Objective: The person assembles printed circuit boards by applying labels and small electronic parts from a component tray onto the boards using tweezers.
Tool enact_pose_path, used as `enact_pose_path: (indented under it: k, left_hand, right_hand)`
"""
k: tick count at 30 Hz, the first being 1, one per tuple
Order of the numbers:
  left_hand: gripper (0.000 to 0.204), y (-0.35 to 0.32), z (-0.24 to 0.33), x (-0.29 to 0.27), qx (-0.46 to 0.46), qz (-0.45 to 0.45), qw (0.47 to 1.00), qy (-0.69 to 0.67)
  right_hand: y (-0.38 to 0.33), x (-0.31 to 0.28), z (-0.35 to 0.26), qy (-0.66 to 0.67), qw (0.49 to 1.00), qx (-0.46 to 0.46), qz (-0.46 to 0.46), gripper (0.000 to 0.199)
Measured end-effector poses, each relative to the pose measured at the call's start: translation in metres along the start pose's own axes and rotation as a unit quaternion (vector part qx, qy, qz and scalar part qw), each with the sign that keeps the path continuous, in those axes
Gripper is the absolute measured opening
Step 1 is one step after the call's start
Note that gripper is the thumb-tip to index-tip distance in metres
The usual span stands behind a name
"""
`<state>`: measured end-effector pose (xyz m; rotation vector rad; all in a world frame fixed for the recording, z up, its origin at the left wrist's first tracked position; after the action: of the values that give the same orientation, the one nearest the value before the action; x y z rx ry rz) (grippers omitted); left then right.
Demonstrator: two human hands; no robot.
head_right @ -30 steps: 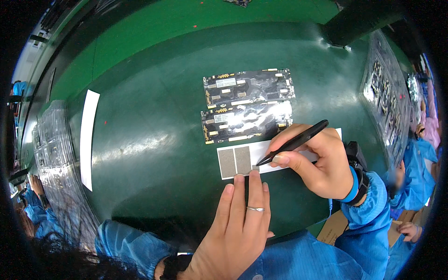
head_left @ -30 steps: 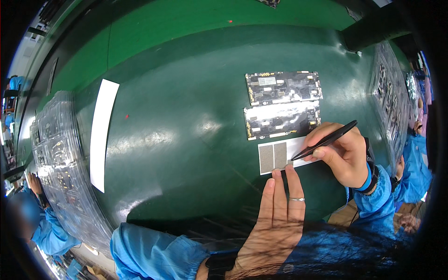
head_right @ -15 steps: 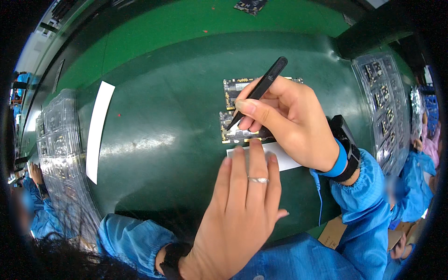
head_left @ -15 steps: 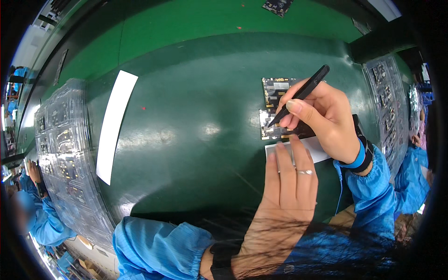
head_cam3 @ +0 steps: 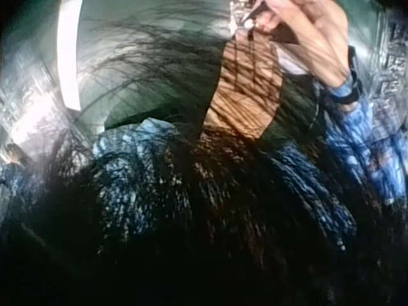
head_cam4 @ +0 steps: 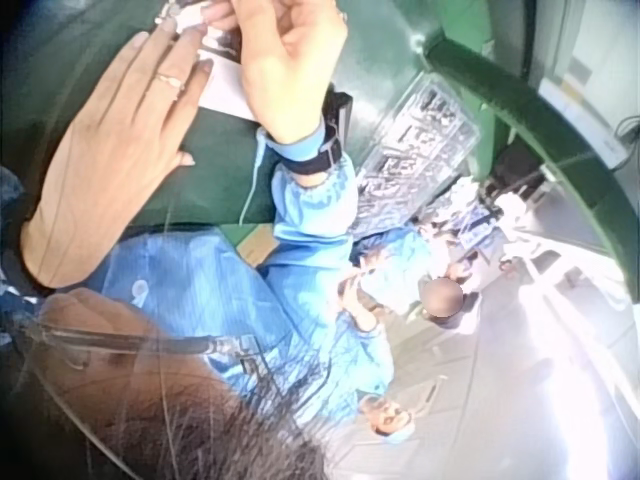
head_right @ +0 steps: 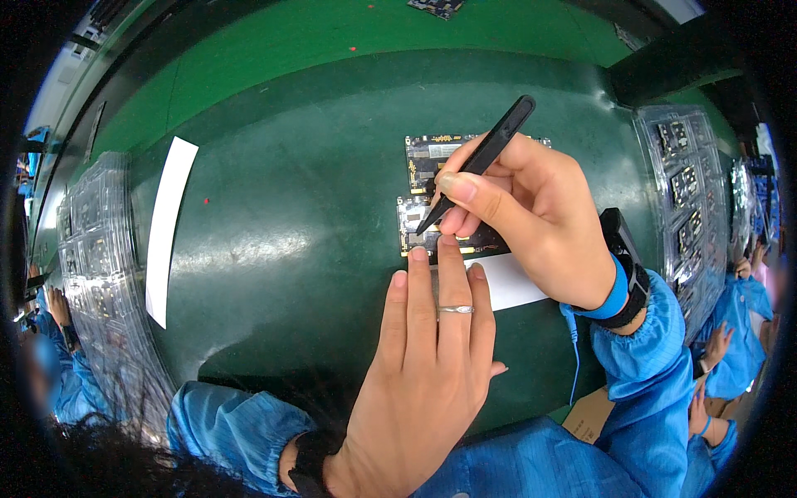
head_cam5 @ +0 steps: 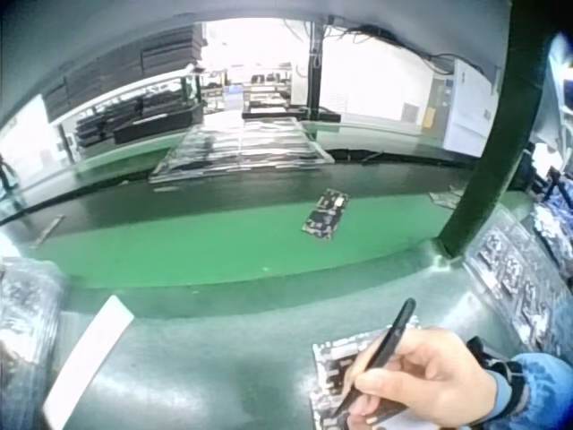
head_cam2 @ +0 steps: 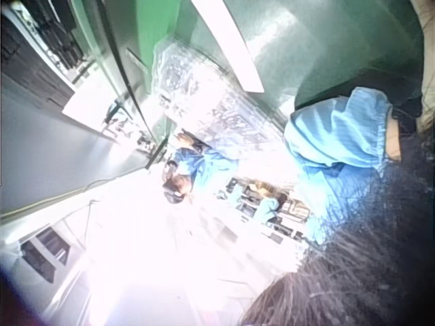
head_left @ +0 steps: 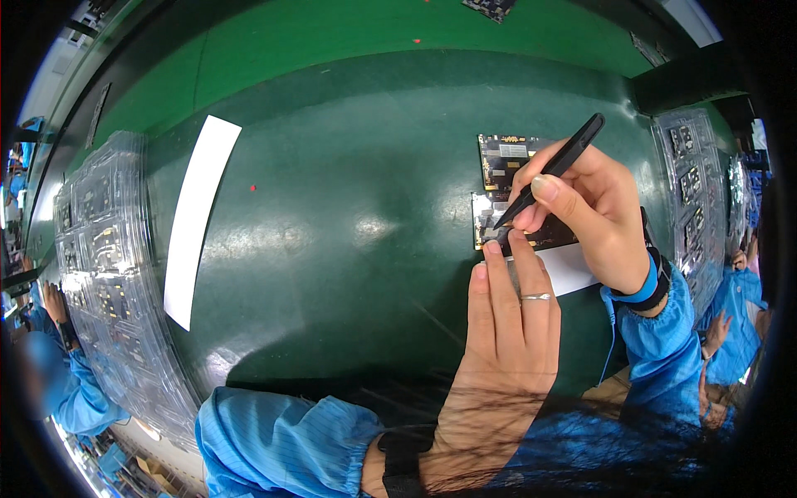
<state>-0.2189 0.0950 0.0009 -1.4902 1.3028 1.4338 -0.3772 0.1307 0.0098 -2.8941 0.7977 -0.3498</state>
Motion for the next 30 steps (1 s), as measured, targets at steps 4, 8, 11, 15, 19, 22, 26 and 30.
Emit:
enact_pose_path:
  k: [4,8,11,15,19,22,26,30]
  left_hand:
    - [0.04,-0.001,-0.017,-0.026,0.072,-0.085,0.993,-0.036]
    - [0.039,-0.008,0.001,-0.001,0.009,0.011,1.0,0.005]
    - [0.039,-0.007,0.008,0.008,-0.012,0.052,0.998,0.028]
    - [0.039,-0.003,-0.021,-0.031,0.027,-0.076,0.997,0.023]
    - [0.039,0.003,-0.019,-0.037,0.046,-0.137,0.989,0.002]
    - [0.038,-0.001,-0.02,-0.039,0.045,-0.137,0.99,0.009]
    - [0.045,-0.01,0.005,0.01,0.001,-0.004,0.998,0.06]
    - [0.067,-0.012,0.006,0.006,-0.031,0.02,0.997,0.069]
  right_hand:
    - [0.0,0.004,-0.001,0.013,1.0,-0.001,0.006,0.015]
    - [0.0,0.003,-0.002,0.007,1.0,-0.003,0.004,0.015]
    - [-0.001,-0.001,0.002,-0.005,1.0,-0.002,0.015,0.015]
    - [0.002,0.007,0.005,0.005,1.0,-0.012,-0.005,0.015]
    - [-0.001,0.002,-0.002,-0.002,1.0,-0.006,-0.004,0.015]
    - [0.0,0.006,-0.002,0.0,1.0,-0.014,-0.012,0.017]
    - [-0.002,-0.005,0.001,-0.014,0.999,-0.043,0.001,0.015]
    - [-0.011,-0.007,-0.016,-0.007,0.995,-0.085,0.053,0.017]
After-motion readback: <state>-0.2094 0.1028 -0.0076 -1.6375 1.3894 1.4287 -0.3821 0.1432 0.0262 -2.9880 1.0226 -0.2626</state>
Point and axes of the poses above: each hand's wrist, its own y-axis towards the middle knuckle, its own x-axis out of the palm, z = x × y, the point moved 1 cm from there along y, towards the middle knuckle, and after that the axes turned 15 degrees about y, right-handed, at the moved point
